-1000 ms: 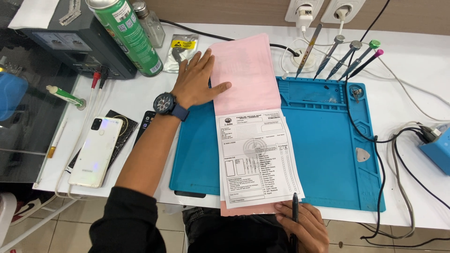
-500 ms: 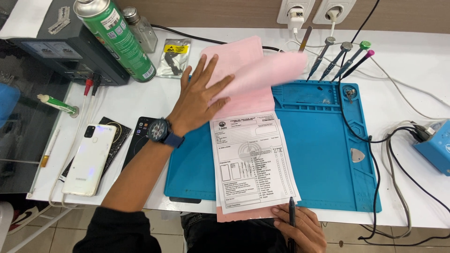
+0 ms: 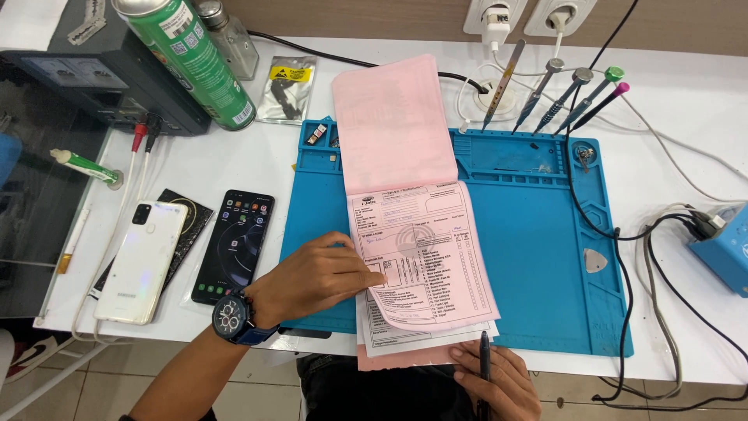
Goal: A technician inspects a white smartphone, tests it using a diagnostic power supply, and fills out a repair service form.
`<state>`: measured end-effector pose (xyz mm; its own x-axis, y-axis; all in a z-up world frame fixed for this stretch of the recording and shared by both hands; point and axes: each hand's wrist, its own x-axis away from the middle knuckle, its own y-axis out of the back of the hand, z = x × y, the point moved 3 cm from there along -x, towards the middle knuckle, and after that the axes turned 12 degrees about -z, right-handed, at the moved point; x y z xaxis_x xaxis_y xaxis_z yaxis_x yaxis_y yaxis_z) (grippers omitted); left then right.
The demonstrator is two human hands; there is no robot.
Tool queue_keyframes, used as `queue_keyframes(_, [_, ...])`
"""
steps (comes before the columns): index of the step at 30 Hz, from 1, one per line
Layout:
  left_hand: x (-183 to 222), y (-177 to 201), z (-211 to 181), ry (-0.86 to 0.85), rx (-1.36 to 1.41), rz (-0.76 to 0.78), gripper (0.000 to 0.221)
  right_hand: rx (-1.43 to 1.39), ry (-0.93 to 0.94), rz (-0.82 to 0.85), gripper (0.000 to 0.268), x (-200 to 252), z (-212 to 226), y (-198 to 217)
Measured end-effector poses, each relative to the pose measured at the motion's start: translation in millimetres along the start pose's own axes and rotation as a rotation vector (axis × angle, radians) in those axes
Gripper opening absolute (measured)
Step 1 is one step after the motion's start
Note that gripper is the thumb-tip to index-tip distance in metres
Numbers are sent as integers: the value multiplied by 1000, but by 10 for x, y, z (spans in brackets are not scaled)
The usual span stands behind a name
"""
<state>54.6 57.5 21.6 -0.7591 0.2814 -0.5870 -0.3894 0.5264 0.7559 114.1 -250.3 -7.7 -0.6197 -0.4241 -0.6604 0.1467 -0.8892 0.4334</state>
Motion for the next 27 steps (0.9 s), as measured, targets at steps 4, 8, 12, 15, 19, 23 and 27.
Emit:
queue_keyframes(4, [-98,18,24,39,58,84,11,3,-14,8,29,5,-3,-1])
queue_keyframes(8, [-378,230,183,176,253,-54,13,39,-23,30,18,-2,-11,-4])
queue_keyframes(12, [-715,499,489,607,345,41,18,36,-26,52,30,-11,-4,9])
queue_keyframes(15, [-871,484,552,596,447,172,17,17,-47,38,34,16,-12,9])
queue_keyframes(19, [-928,470,715,602,449,112,15,20,-57,13,48,29,-25,-1])
queue_keyframes(23, [-963,588,975,753,659,-133,5,14,-13,53,43,48,-70,27])
queue_keyframes(27, [-1040,658,976,807,793,-69,35,26,51,59,30,80,-144,8])
